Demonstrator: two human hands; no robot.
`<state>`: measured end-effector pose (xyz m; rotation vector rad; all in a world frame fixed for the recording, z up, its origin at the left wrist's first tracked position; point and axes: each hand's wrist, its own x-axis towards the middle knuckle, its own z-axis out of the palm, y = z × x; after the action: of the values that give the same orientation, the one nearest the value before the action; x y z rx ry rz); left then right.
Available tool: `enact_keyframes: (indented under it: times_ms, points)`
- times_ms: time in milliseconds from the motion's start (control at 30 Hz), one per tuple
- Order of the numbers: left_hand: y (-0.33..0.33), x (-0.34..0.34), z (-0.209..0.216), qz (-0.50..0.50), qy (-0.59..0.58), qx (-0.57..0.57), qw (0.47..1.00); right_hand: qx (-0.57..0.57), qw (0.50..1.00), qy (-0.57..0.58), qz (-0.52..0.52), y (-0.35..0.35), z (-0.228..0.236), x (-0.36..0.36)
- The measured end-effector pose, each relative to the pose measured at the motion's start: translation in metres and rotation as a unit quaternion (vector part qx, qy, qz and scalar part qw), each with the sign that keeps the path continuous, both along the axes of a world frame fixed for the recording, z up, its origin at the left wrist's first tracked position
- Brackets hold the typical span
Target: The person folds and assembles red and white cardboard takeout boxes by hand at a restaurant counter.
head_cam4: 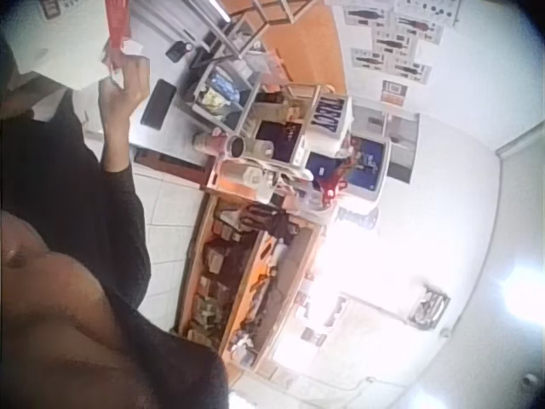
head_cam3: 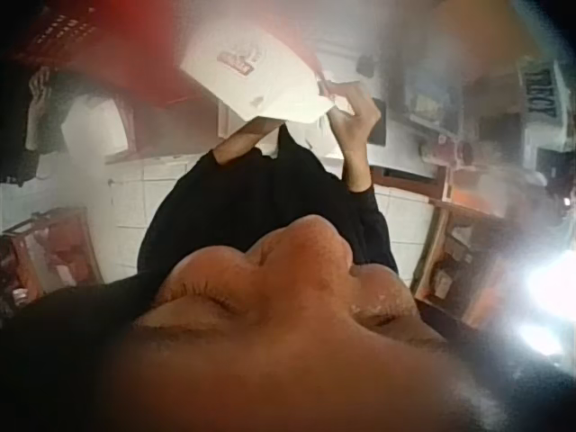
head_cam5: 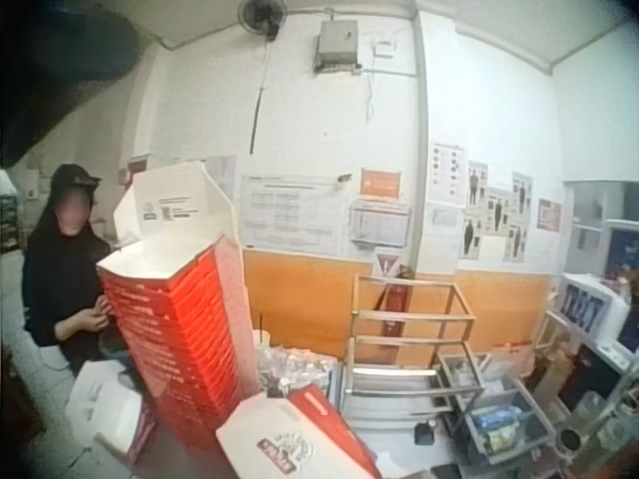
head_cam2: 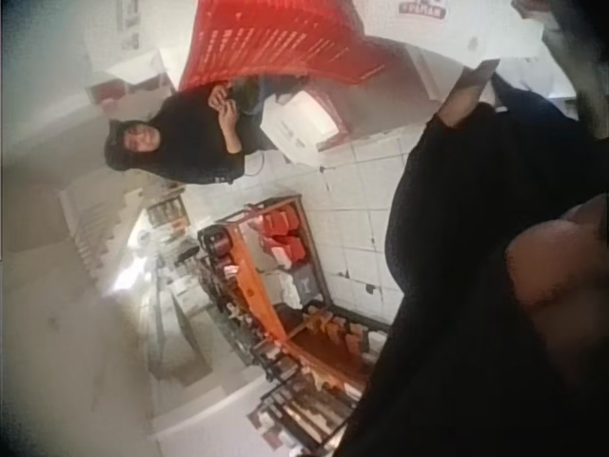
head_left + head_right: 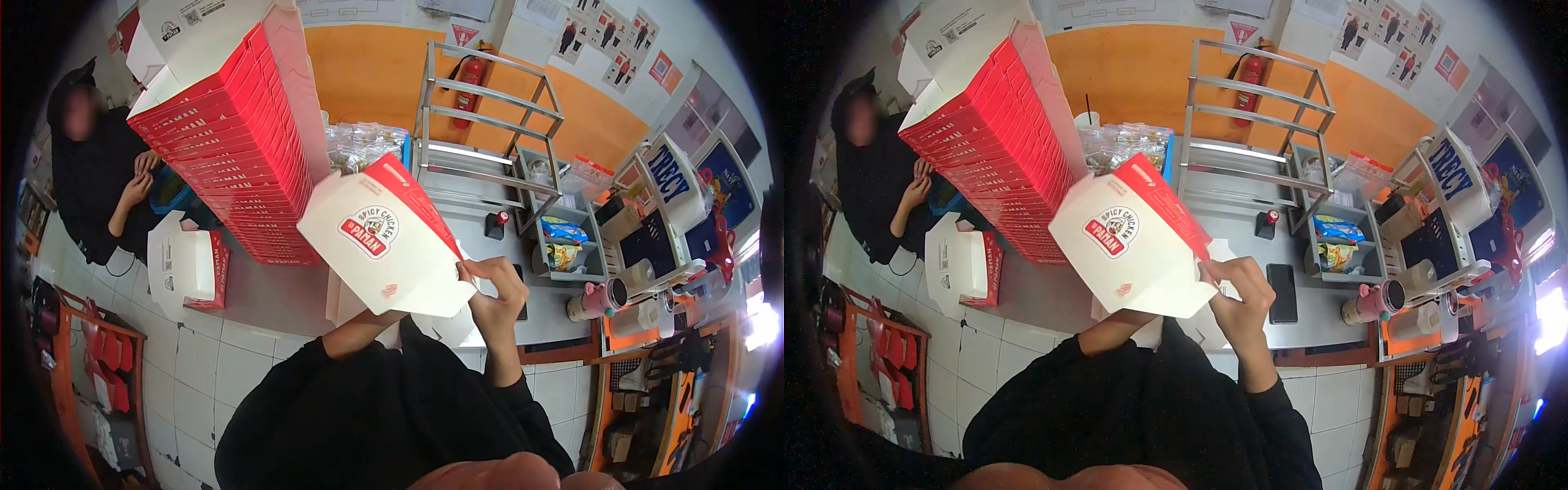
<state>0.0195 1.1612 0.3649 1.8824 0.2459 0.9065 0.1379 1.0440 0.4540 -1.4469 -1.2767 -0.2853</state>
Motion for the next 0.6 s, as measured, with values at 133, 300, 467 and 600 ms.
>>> enact_keyframes:
  times_ms: [133, 300, 467, 600]
  points:
    - [0.001, -0.005, 0.006, -0.018, 0.0, -0.021, 1.0, -0.027, 0.983, -0.183, -0.019, -0.001, -0.003, 0.006]
    - [-0.004, -0.009, 0.01, -0.017, 0.009, -0.002, 1.0, 0.012, 0.998, -0.035, -0.048, 0.012, -0.038, 0.007]
    - [-0.006, -0.009, 0.009, -0.011, 0.008, 0.011, 1.0, -0.055, 0.997, 0.051, -0.025, 0.007, -0.039, -0.006]
    - [-0.004, -0.013, 0.007, -0.023, 0.015, 0.01, 1.0, -0.073, 0.993, 0.091, 0.017, 0.018, -0.052, 0.004]
